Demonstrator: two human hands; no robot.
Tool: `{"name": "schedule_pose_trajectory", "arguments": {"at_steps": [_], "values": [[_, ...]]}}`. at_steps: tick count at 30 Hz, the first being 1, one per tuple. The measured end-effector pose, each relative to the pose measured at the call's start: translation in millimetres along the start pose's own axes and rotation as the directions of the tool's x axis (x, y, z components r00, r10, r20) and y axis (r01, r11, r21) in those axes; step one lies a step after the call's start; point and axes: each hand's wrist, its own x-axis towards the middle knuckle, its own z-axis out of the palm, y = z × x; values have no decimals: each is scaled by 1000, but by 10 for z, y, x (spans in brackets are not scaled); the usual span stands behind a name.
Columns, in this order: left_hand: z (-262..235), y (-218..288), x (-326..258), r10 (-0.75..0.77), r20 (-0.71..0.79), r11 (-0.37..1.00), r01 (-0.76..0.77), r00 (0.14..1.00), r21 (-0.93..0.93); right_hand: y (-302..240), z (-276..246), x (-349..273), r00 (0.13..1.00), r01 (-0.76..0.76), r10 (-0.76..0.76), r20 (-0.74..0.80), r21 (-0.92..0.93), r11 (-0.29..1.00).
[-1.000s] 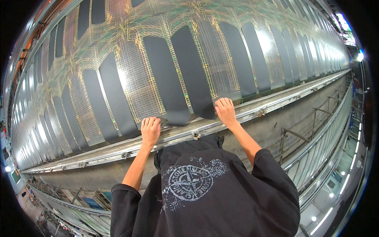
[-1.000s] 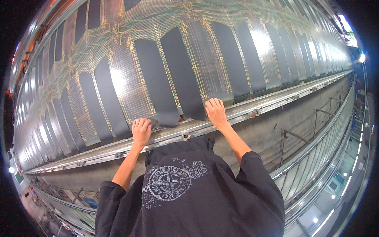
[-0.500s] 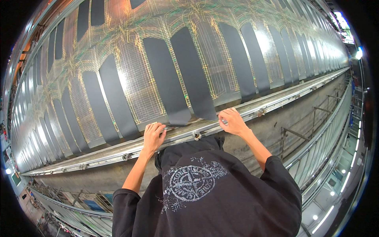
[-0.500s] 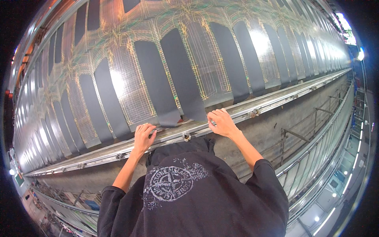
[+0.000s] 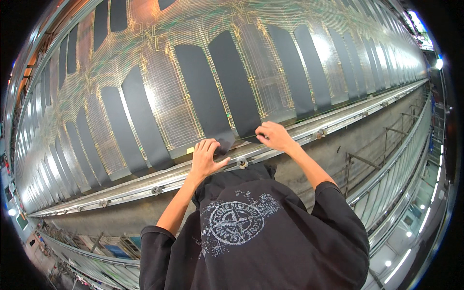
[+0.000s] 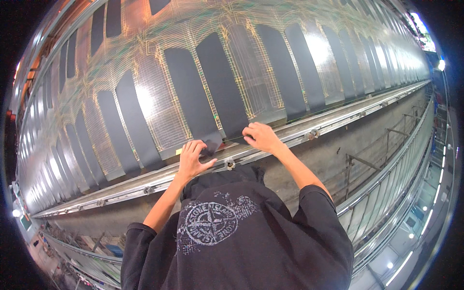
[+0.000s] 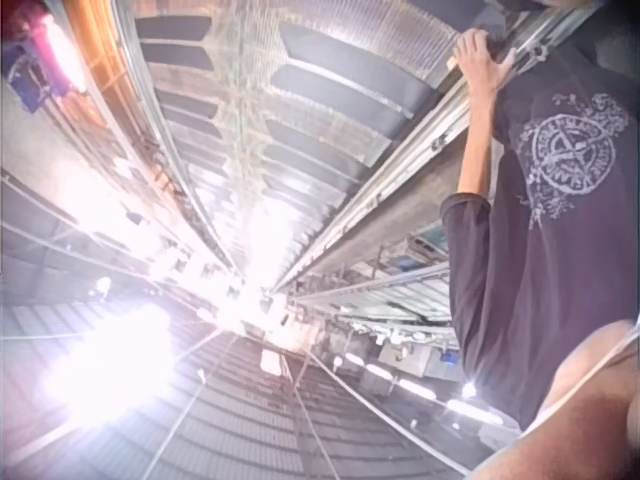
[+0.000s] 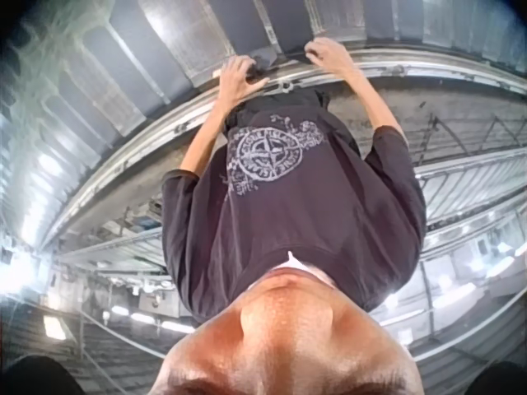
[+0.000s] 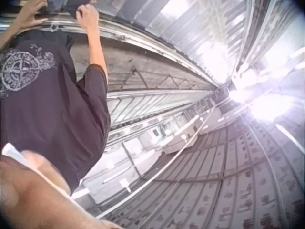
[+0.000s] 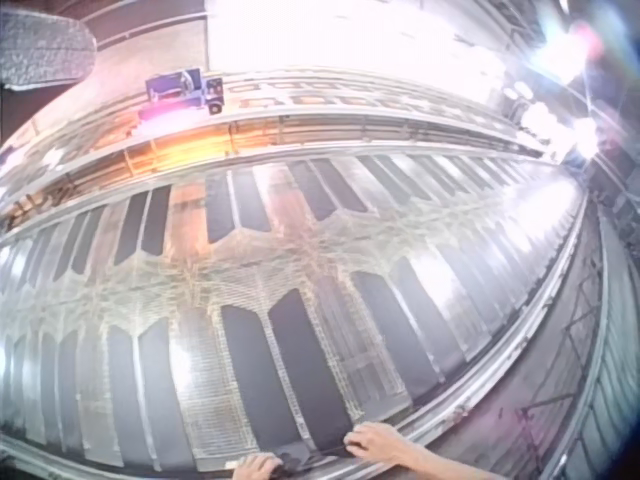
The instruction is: The person applies black tape strips to a large curved glass surface with a grid pattern. They smooth each strip down with their hands to ensure adhesion, working methodically along the surface.
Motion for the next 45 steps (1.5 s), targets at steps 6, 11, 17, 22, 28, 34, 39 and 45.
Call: {"name": "schedule_pose_trajectory", "arguments": {"at_steps": [6, 11, 17, 22, 28, 34, 39, 45], "values": [[179, -128, 108, -47, 16, 998, 48, 999, -34, -155, 62, -92, 998, -31, 29, 55, 47, 998], [0, -243, 615, -74, 43, 982, 80, 996, -169, -259, 150, -86, 999, -24, 22, 24, 99, 995], [151, -38, 744, -9, 355, 985, -54, 935, 167, -203, 257, -2, 993, 47, -32, -114, 129, 991], [220, -78, 673, 2, 443, 999, -18, 897, 31, -105, 311, -18, 997, 65, -59, -45, 136, 989], [130, -58, 516, -115, 516, 993, 102, 849, 54, -170, 292, 16, 997, 44, -36, -68, 117, 992], [5, 129, 464, -245, 416, 968, 243, 876, 58, -174, 314, 64, 998, 27, -23, -52, 90, 996], [178, -85, 309, -165, 176, 974, 132, 971, 187, -159, 381, 116, 999, 11, -12, -45, -25, 1000], [70, -155, 420, 67, 182, 991, -87, 981, 106, -44, 562, 228, 991, 111, -126, -42, -249, 962]]}}
